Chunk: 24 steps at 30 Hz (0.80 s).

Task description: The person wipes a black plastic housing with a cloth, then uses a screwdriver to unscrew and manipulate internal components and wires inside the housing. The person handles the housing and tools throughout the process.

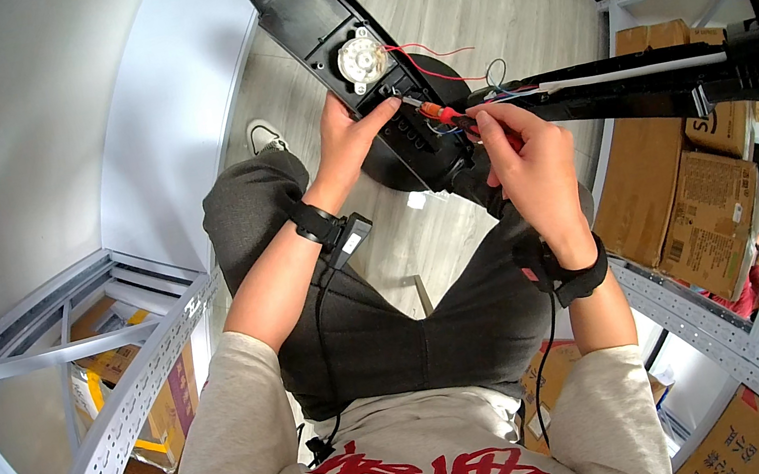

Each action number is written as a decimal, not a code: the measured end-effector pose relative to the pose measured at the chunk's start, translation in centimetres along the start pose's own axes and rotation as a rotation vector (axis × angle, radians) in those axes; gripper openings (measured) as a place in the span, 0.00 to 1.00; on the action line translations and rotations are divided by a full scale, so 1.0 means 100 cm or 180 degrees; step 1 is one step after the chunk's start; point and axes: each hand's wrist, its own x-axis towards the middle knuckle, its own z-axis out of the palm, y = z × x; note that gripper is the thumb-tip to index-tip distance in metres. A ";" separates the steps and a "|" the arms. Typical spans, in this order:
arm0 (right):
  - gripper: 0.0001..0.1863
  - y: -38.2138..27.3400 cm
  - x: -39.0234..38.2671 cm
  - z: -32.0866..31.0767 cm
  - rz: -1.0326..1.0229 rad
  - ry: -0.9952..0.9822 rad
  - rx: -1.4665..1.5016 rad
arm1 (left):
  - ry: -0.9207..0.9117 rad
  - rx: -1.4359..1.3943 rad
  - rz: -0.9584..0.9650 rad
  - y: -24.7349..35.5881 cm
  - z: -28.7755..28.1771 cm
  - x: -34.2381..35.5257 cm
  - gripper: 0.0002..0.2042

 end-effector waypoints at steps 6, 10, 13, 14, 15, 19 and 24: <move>0.12 0.004 -0.002 -0.005 0.0064 0.0029 0.0213 | 0.0074 0.0030 0.0235 -0.004 0.001 0.002 0.37; 0.13 0.013 -0.004 -0.012 0.0152 -0.0066 0.0559 | 0.0078 0.0019 0.0632 -0.002 0.001 0.004 0.49; 0.13 0.017 -0.004 -0.016 0.0219 -0.0120 0.0783 | -0.0102 -0.0126 0.0804 0.006 0.000 0.006 0.55; 0.13 0.019 -0.004 -0.017 0.0222 -0.0135 0.0825 | -0.0181 -0.0198 0.0817 0.008 -0.001 0.006 0.57; 0.13 0.021 -0.004 -0.017 0.0225 -0.0149 0.0867 | -0.0268 0.0045 0.0871 0.011 -0.003 0.006 0.57; 0.13 0.017 -0.004 -0.015 0.0229 -0.0157 0.0902 | -0.0374 0.0653 0.0993 0.007 -0.007 0.005 0.50; 0.13 0.021 -0.004 -0.014 0.0234 -0.0181 0.0907 | -0.0400 0.0823 0.1093 0.014 -0.004 0.003 0.25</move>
